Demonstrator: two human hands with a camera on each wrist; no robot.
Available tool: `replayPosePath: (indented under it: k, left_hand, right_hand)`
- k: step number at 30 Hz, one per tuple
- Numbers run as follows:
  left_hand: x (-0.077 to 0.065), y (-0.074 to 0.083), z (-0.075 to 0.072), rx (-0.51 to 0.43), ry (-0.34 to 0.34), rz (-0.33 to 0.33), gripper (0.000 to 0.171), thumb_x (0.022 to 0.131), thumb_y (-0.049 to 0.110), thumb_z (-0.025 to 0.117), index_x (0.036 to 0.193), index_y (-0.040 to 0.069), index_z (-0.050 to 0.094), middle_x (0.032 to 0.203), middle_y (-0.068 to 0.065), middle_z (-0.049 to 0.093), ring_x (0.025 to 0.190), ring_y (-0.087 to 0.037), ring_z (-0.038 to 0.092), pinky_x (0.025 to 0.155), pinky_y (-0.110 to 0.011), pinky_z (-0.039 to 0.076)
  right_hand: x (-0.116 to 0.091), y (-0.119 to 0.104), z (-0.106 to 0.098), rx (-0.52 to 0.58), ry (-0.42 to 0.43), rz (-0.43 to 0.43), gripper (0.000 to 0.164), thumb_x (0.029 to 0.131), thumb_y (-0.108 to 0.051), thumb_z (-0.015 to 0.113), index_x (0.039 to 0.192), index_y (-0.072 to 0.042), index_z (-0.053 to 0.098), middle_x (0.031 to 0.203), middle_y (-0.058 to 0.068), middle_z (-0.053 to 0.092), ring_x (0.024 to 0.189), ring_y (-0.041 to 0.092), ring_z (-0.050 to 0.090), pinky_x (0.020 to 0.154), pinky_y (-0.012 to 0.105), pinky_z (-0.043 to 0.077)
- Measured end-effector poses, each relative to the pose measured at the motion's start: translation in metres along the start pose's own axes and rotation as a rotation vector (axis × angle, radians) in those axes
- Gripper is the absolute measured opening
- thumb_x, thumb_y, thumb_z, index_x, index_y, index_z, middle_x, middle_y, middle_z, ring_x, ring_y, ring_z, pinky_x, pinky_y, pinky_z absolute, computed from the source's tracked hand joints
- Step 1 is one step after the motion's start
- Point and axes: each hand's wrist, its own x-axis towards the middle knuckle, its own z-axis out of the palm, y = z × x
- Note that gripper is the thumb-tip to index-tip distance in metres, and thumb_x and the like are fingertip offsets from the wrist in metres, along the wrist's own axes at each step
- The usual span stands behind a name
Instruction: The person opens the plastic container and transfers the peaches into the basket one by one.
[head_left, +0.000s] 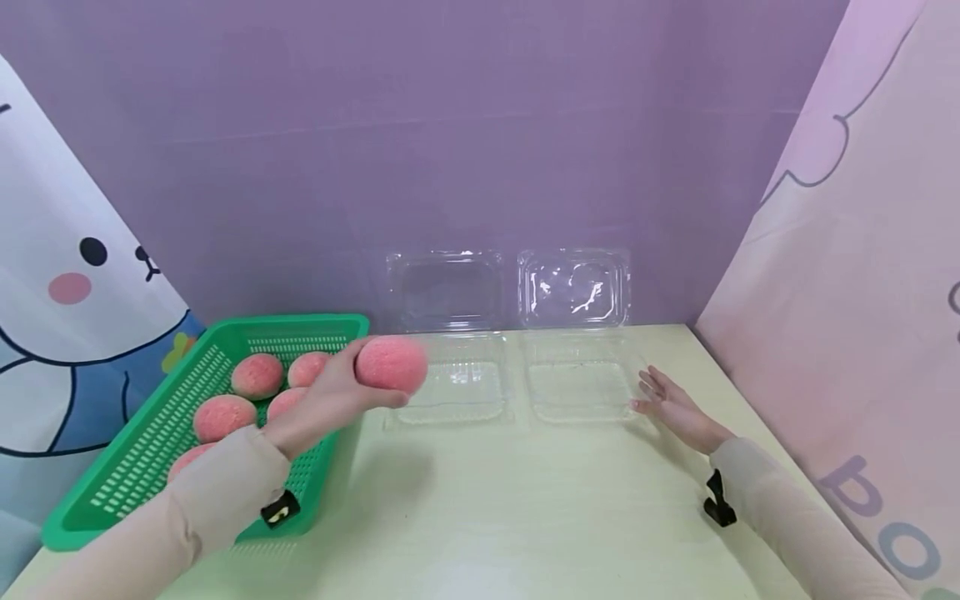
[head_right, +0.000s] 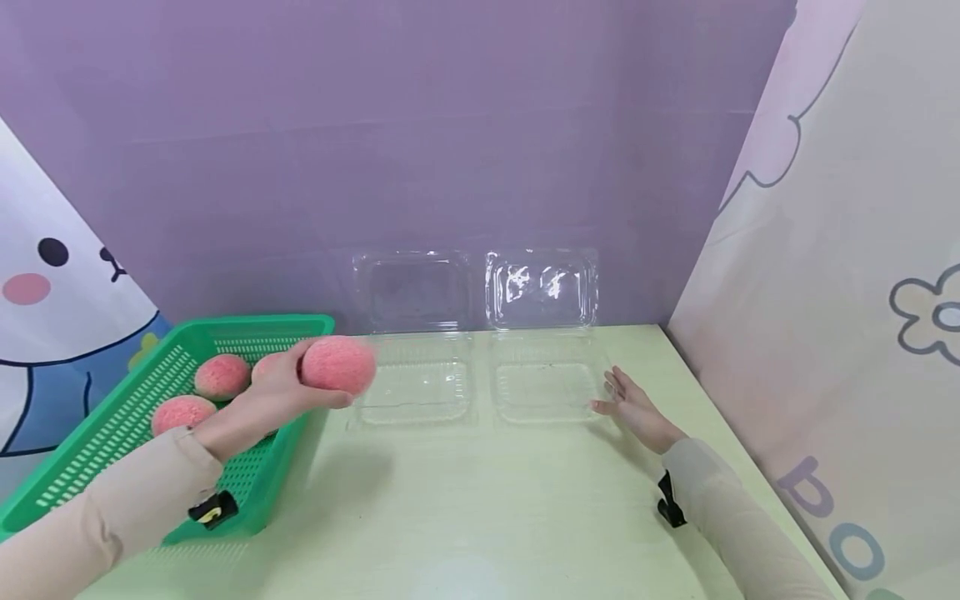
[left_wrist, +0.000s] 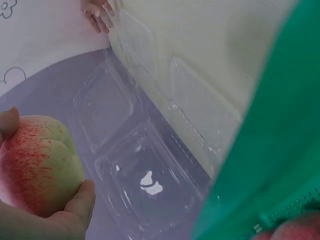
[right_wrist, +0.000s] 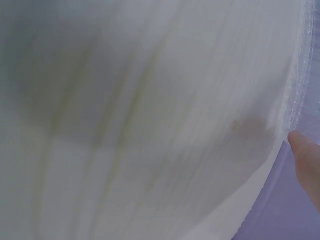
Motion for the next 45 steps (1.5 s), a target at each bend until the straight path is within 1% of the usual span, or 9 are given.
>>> replayPosePath:
  k: [8,13,21,24,27,34,37,40,45]
  left_hand:
    - [-0.017,-0.023,-0.030,-0.005,0.087,-0.011,0.107,0.067,0.053,0.075,0.147,0.015,0.014,0.138,-0.014,0.037,0.119,-0.031,0.043,0.087,-0.046,0.048]
    - [-0.028,-0.034,-0.043,0.009,0.118,-0.086,0.111,0.067,0.058,0.071,0.147,0.016,0.008,0.141,-0.017,0.029,0.119,-0.034,0.038,0.082,-0.044,0.049]
    - [-0.038,-0.063,-0.054,-0.048,0.175,-0.043,0.096,0.073,0.051,0.070,0.144,0.020,0.014,0.138,-0.011,0.033,0.118,-0.029,0.036,0.083,-0.041,0.047]
    - [-0.036,-0.075,-0.057,-0.039,0.169,-0.040,0.095,0.075,0.051,0.068,0.146,0.022,0.012,0.139,-0.012,0.034,0.120,-0.029,0.036,0.086,-0.043,0.045]
    - [-0.032,-0.090,-0.059,-0.007,0.160,-0.048,0.098,0.076,0.050,0.067,0.147,0.015,0.010,0.139,-0.016,0.032,0.119,-0.029,0.038,0.088,-0.043,0.044]
    - [-0.026,-0.129,-0.062,0.073,0.162,-0.019,0.082,0.076,0.044,0.070,0.132,0.002,0.029,0.127,-0.014,0.039,0.105,-0.022,0.047,0.077,-0.023,0.045]
    - [-0.027,-0.138,-0.062,0.125,0.131,-0.070,0.083,0.076,0.049,0.069,0.130,0.002,0.027,0.126,-0.017,0.039,0.104,-0.026,0.045,0.076,-0.028,0.043]
    - [-0.029,-0.143,-0.063,0.200,0.071,-0.138,0.098,0.075,0.057,0.064,0.140,0.002,0.017,0.133,-0.023,0.035,0.110,-0.034,0.042,0.078,-0.039,0.043]
    - [-0.027,-0.147,-0.063,0.211,-0.012,-0.148,0.107,0.077,0.055,0.063,0.145,-0.001,0.002,0.142,-0.027,0.023,0.116,-0.037,0.035,0.084,-0.047,0.042]
  right_hand:
    - [0.002,0.001,0.001,0.006,-0.005,-0.004,0.090,0.092,-0.023,0.053,0.143,-0.003,-0.018,0.153,0.018,-0.005,0.138,0.042,0.002,0.108,0.060,0.010]
    - [0.004,0.000,0.000,0.015,-0.003,-0.005,0.091,0.091,-0.023,0.054,0.143,-0.003,-0.018,0.153,0.018,-0.006,0.138,0.041,0.001,0.108,0.060,0.009]
    - [0.003,0.000,-0.002,-0.009,-0.009,-0.010,0.092,0.091,-0.027,0.054,0.143,-0.004,-0.018,0.153,0.019,-0.004,0.138,0.041,0.002,0.108,0.060,0.011]
    - [0.002,0.000,-0.003,-0.020,-0.003,-0.014,0.091,0.092,-0.027,0.053,0.143,-0.004,-0.019,0.153,0.019,-0.004,0.138,0.042,0.002,0.108,0.061,0.011]
    - [0.001,0.000,-0.003,-0.020,-0.002,-0.016,0.091,0.092,-0.027,0.053,0.143,-0.004,-0.019,0.153,0.019,-0.004,0.138,0.042,0.002,0.108,0.061,0.011]
    - [0.001,0.002,-0.002,-0.017,-0.008,-0.010,0.091,0.092,-0.027,0.053,0.143,-0.003,-0.019,0.153,0.018,-0.005,0.138,0.042,0.002,0.108,0.061,0.010]
    - [0.000,0.002,-0.002,-0.014,-0.003,-0.010,0.091,0.092,-0.026,0.053,0.143,-0.004,-0.019,0.153,0.018,-0.005,0.138,0.042,0.002,0.108,0.061,0.010]
    - [0.001,0.002,-0.002,-0.009,-0.004,-0.011,0.091,0.092,-0.027,0.053,0.143,-0.004,-0.019,0.153,0.018,-0.005,0.138,0.041,0.001,0.108,0.060,0.010]
    - [0.000,0.002,-0.003,-0.013,-0.001,-0.012,0.091,0.092,-0.026,0.053,0.143,-0.003,-0.018,0.153,0.018,-0.005,0.138,0.042,0.002,0.108,0.061,0.010]
